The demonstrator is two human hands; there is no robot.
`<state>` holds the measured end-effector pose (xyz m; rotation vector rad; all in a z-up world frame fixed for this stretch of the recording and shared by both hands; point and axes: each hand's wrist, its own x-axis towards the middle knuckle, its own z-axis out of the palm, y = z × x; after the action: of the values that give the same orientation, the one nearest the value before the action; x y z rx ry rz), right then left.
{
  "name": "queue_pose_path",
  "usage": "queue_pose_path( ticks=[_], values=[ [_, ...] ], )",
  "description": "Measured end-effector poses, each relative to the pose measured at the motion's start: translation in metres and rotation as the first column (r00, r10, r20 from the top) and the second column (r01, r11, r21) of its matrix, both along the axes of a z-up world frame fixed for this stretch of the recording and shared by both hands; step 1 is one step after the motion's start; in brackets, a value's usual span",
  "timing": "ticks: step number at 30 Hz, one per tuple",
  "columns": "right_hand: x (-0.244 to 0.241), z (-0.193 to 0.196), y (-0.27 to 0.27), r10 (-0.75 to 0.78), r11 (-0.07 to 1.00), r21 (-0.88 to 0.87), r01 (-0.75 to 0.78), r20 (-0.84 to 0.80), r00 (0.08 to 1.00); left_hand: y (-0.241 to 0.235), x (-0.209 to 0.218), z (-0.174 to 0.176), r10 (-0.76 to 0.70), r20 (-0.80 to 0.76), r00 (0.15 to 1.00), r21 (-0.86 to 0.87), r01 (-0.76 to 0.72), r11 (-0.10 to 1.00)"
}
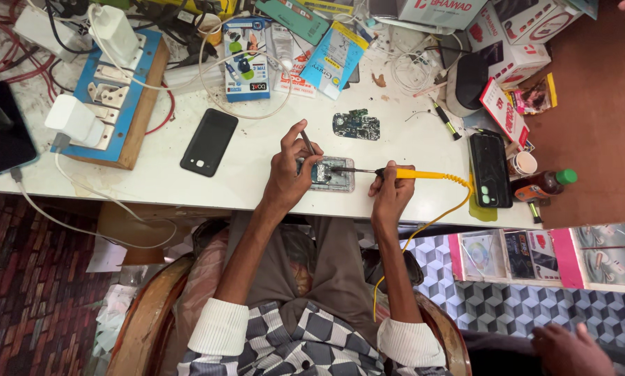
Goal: The person uses a soldering iron and tweezers to work on a small circuit board placed on a cluttered workbench. The person repeatedly applies heat to specific points on the board while holding it steady with tweezers.
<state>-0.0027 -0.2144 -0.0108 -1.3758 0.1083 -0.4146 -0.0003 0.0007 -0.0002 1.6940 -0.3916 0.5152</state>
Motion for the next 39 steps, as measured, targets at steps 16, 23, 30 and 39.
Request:
queue_pose_path(
  ticks=[16,23,30,39],
  values=[
    [-0.004,0.005,0.002,0.004,1.000,-0.027,-0.004,0.004,1.000,0.000,0.000,0.000,0.002,-0.003,1.000,0.022,-0.001,1.000],
    [-0.001,0.000,-0.001,-0.002,1.000,-0.013,0.002,0.029,1.000,0.000,-0.002,0.001,0.015,0.012,1.000,0.027,-0.015,1.000],
    [-0.003,0.002,0.000,-0.013,1.000,0.016,0.013,-0.021,1.000,-0.001,-0.001,0.003,0.019,0.006,1.000,0.026,-0.019,0.999],
    [-0.007,-0.001,-0.001,0.012,0.998,0.058,-0.014,0.037,0.999,-0.002,-0.004,0.003,0.016,-0.036,0.999,0.022,-0.016,1.000]
  ],
)
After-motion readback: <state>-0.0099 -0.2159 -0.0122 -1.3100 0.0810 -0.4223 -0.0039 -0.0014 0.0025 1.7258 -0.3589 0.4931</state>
